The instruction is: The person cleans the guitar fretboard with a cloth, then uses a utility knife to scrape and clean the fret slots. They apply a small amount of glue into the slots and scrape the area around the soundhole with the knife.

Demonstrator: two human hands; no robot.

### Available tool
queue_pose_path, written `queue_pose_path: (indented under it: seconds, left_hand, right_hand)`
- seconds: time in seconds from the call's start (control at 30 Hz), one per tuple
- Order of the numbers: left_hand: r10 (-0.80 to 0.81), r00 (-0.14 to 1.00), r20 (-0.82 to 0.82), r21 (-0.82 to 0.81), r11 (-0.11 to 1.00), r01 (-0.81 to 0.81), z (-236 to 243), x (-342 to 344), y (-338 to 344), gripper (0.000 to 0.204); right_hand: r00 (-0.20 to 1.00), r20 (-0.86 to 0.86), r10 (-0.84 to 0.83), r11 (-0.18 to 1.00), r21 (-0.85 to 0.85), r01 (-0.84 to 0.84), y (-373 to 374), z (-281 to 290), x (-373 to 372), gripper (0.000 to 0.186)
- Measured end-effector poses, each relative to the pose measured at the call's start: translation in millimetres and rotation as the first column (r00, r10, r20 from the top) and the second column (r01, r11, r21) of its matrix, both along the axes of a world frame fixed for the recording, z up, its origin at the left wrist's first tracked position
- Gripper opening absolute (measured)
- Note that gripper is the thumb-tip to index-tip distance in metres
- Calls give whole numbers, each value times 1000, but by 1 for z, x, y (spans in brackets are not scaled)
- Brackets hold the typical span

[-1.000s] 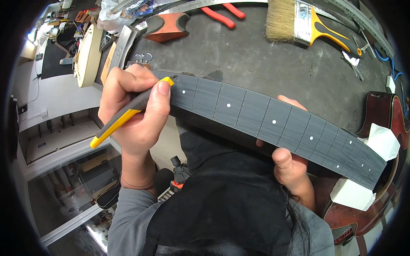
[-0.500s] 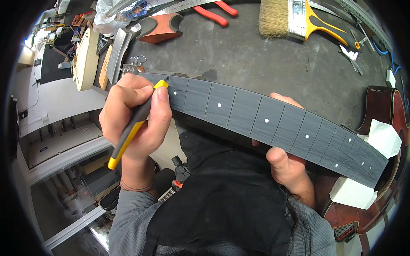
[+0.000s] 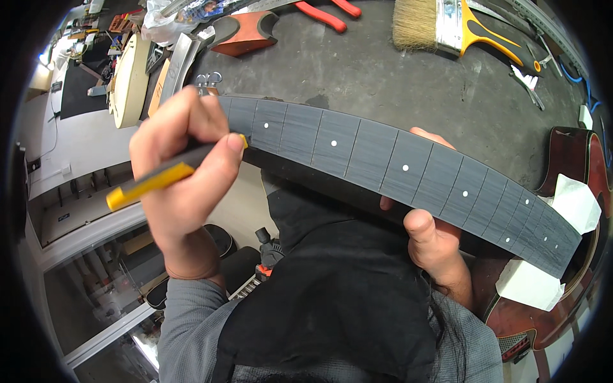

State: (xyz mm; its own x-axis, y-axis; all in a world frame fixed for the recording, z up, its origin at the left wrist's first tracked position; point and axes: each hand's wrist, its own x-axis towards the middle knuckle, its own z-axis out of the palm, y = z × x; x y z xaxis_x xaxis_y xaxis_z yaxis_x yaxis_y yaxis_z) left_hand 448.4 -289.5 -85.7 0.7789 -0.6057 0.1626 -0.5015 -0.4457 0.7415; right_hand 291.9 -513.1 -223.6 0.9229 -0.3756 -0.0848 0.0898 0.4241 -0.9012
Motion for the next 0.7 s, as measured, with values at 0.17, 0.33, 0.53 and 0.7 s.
queue_pose_path:
  seconds: [0.17, 0.33, 0.53, 0.7]
  left_hand:
    - [26, 999, -37, 89, 996, -23, 8, 13, -11, 24]
    - [22, 985, 169, -30, 999, -17, 2, 12, -7, 19]
    - [150, 912, 382, -329, 944, -18, -47, 1, -1, 27]
    - [173, 873, 457, -263, 963, -53, -54, -4, -1, 30]
  right_hand:
    - [1000, 17, -11, 1000, -25, 11, 1, -1, 2, 114]
    - [1000, 24, 5, 1000, -8, -5, 0, 0, 2, 113]
    - [999, -16, 51, 998, -35, -52, -2, -1, -2, 117]
    - [998, 32, 44, 999, 8, -45, -3, -2, -1, 110]
